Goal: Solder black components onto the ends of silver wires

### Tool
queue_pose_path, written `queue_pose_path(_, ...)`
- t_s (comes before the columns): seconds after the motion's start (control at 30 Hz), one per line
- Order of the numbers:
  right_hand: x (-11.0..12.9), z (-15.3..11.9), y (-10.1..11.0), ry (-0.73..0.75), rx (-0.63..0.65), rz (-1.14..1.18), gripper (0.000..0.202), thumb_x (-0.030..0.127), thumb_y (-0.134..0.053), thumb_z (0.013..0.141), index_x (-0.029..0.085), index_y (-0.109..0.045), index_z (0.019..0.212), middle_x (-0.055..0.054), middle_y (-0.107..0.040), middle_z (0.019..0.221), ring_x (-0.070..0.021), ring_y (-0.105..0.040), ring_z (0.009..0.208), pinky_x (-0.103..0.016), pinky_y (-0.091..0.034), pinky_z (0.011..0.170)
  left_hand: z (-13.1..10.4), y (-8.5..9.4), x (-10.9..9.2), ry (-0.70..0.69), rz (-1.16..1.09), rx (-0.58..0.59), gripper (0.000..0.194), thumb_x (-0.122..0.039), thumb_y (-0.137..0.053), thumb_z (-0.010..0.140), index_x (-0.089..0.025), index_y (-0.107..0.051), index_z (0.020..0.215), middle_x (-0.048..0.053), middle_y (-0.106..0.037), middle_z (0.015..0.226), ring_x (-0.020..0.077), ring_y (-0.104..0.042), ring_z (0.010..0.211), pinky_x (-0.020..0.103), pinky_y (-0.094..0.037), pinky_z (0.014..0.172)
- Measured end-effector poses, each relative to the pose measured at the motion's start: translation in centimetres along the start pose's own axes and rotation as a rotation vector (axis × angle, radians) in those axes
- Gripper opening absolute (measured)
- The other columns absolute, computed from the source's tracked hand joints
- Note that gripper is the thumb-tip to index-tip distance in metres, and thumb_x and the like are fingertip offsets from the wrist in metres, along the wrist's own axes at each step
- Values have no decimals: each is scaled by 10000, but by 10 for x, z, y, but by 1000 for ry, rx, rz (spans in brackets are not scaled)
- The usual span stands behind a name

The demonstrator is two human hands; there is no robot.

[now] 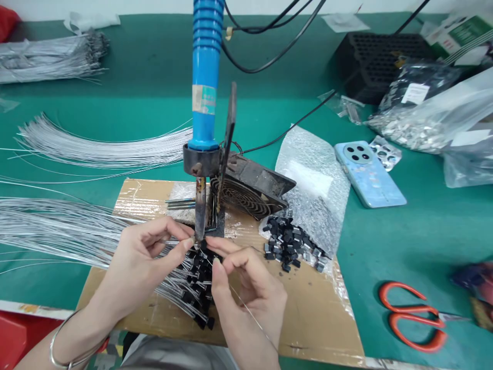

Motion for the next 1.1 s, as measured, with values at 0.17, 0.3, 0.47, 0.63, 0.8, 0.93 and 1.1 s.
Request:
queue_pose_path(0.17, 1, -2, -1, 16, -11, 15, 207, 189, -727, 944, 228, -645, 757, -70, -835, 1128, -229, -807, 1065, -283, -670, 870, 0, 1, 1, 5, 12, 2, 130, -210, -656, 840, -180, -684, 717, 31, -783, 821, 173, -689, 766, 266, -484, 664)
queue_pose_path(0.3, 2, -2, -2, 50, -10, -6, 206, 171, -701, 954, 236, -640, 768, -46, -836, 1135, -207, -810, 1051, -255, -664, 864, 0, 0, 3, 11, 34, 4, 133, -216, -647, 839, -178, -684, 716, 33, -783, 824, 177, -689, 769, 272, -470, 656)
queue_pose_path(0.47, 2, -3, -3, 105, -14, -93, 211, 154, -681, 961, 248, -610, 785, 9, -830, 1155, -138, -805, 1040, -164, -626, 859, -2, 0, 4, 19, 65, -2, 135, -237, -634, 834, -174, -702, 736, 53, -796, 860, 209, -711, 824, 288, -477, 667)
queue_pose_path(0.63, 2, -6, -2, 135, -37, -144, 203, 154, -685, 950, 245, -606, 787, -9, -834, 1142, -148, -801, 1048, -183, -622, 874, -3, 0, 3, 13, 59, -7, 139, -242, -624, 834, -175, -701, 741, 58, -797, 865, 221, -724, 855, 299, -504, 705)
queue_pose_path(0.8, 3, -7, -4, 146, -42, -151, 202, 160, -696, 946, 249, -610, 787, -2, -835, 1134, -135, -801, 1044, -163, -612, 875, -3, 0, 3, 3, 75, -18, 139, -246, -621, 825, -177, -697, 731, 59, -789, 848, 218, -713, 841, 300, -509, 707)
queue_pose_path(0.93, 3, -6, -5, 141, -41, -143, 192, 159, -689, 946, 245, -618, 790, -28, -835, 1140, -166, -807, 1037, -201, -637, 847, -3, 0, 4, 20, 83, -19, 142, -259, -621, 824, -177, -701, 740, 70, -799, 874, 239, -729, 871, 321, -527, 741)
queue_pose_path(1.1, 2, -7, -4, 137, -44, -170, 196, 168, -686, 953, 246, -614, 788, -15, -835, 1133, -149, -803, 1045, -184, -619, 877, -3, -1, 5, 43, 89, -15, 143, -263, -620, 817, -180, -699, 731, 69, -800, 866, 247, -733, 867, 336, -526, 747)
Point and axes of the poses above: each hand's wrist, its own z-axis towards the middle knuckle, its own y-axis out of the back of the hand, x = y × z, the point moved 5 cm from there along z, towards the middle knuckle
